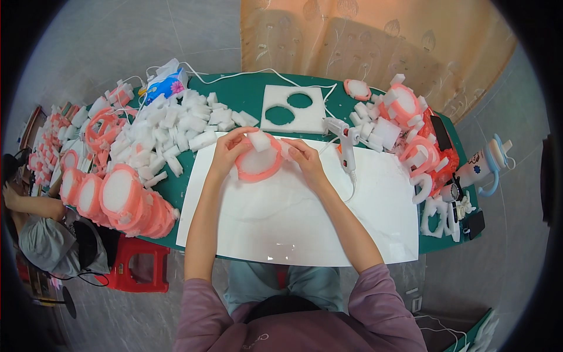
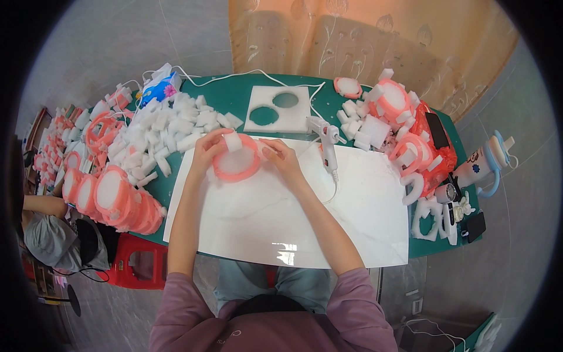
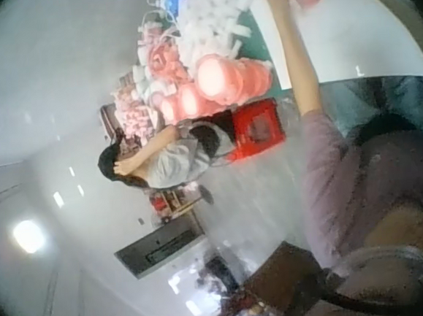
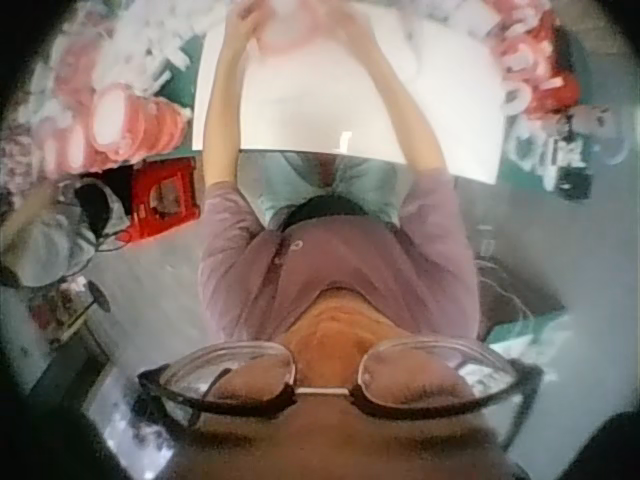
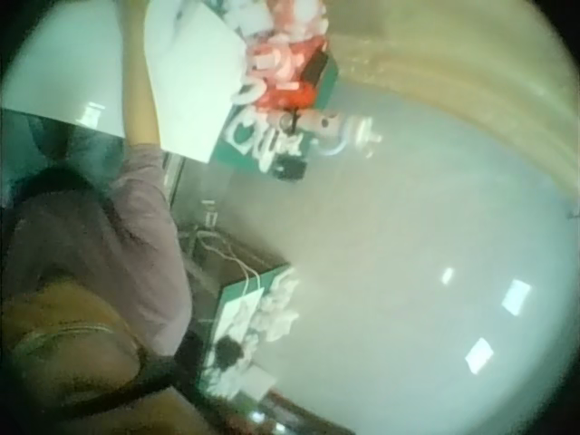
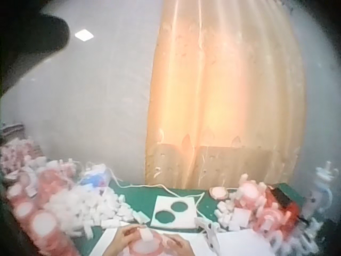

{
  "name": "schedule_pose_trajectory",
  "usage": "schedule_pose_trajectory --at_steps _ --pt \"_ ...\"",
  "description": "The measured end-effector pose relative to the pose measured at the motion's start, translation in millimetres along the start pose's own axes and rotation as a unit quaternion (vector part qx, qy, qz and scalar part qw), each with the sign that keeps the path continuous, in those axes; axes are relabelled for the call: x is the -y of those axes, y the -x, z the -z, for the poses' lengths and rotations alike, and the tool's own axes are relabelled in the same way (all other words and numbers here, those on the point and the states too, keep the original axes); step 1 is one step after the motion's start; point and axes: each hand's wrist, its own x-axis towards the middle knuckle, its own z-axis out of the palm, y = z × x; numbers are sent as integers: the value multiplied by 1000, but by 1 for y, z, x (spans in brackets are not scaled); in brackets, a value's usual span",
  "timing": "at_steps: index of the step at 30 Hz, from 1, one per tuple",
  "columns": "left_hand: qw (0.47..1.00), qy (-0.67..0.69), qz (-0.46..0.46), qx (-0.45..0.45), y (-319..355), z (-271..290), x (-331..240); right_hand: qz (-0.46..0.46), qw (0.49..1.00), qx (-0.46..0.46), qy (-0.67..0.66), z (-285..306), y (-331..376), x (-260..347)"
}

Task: The person assembles foam crafts by applying hot glue to pink foam rings using a glue gun and attaching white foam pieces to them by hand.

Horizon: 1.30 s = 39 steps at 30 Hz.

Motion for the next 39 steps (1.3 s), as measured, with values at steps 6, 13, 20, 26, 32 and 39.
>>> schedule_pose_trajectory --at_steps 6,13,20,26,32,39 --pt "1000 -6 0 -1 1 -2 -4 -6 1000 0 -18 0 0 1" --pt "1000 -2 -5 -2 -1 1 0 1 1000 1 -16 0 0 2" --pt "1000 -11 -3 -6 -1 2 4 -4 1000 1 -9 0 1 2" --pt "1000 -6 -9 -4 -1 1 2 -3 1000 0 -14 -1 0 2" --pt "1000 -4 -6 -3 -1 1 2 -3 1000 -3 -20 0 0 1" --pt "1000 -3 -4 2 -1 3 3 -3 1000 -1 -13 0 0 2"
